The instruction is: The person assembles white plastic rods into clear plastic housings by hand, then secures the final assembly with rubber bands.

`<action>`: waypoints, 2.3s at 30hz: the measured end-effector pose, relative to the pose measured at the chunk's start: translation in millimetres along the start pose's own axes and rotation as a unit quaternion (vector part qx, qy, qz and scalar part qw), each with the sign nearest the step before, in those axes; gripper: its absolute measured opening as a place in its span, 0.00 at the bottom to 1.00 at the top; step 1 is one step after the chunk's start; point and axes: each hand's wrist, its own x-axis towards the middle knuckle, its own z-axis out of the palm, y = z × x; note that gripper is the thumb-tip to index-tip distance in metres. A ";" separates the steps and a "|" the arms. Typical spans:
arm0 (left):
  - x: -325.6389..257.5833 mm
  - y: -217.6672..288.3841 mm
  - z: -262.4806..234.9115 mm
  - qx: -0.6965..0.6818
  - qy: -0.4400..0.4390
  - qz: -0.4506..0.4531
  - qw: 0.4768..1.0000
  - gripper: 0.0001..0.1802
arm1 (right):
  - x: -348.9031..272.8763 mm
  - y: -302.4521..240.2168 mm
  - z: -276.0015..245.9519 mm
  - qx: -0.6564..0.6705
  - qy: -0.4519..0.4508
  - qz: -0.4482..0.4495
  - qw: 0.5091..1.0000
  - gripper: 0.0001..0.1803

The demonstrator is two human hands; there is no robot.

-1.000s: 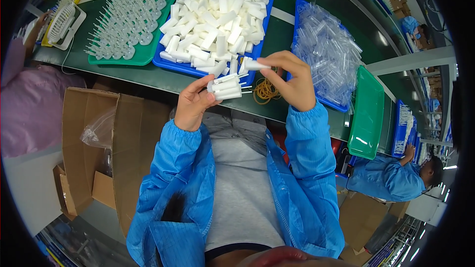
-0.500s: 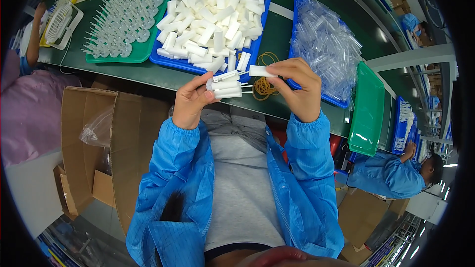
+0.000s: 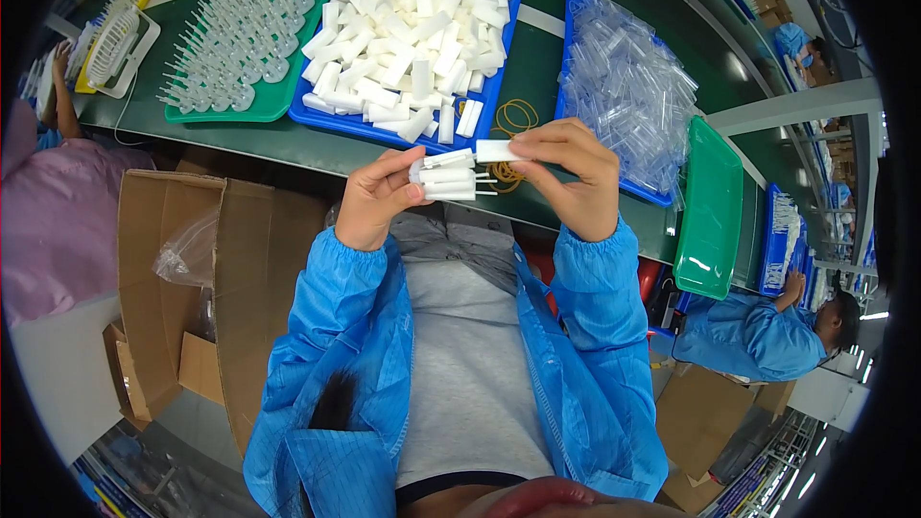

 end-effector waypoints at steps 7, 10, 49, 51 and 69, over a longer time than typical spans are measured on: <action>-3.0 1.4 -1.7 0.023 -0.049 0.006 0.998 0.24 | -2.0 -0.5 -0.2 0.007 -0.052 -0.044 0.998 0.13; -3.5 2.5 -1.3 -0.037 -0.058 -0.008 0.998 0.25 | -2.1 -1.5 -0.2 -0.022 -0.047 -0.105 0.993 0.13; 1.3 -1.3 14.5 -0.049 -0.023 -0.076 0.996 0.16 | -33.4 43.7 -75.8 -0.438 -0.035 -0.001 0.898 0.16; 0.9 0.6 18.0 -0.042 -0.036 -0.078 0.995 0.15 | -29.4 35.2 -70.8 -0.411 -0.016 -0.006 0.911 0.14; 0.1 -3.9 33.2 0.057 -0.048 0.011 0.997 0.18 | -16.6 -22.0 12.9 -0.007 -0.036 0.007 0.999 0.16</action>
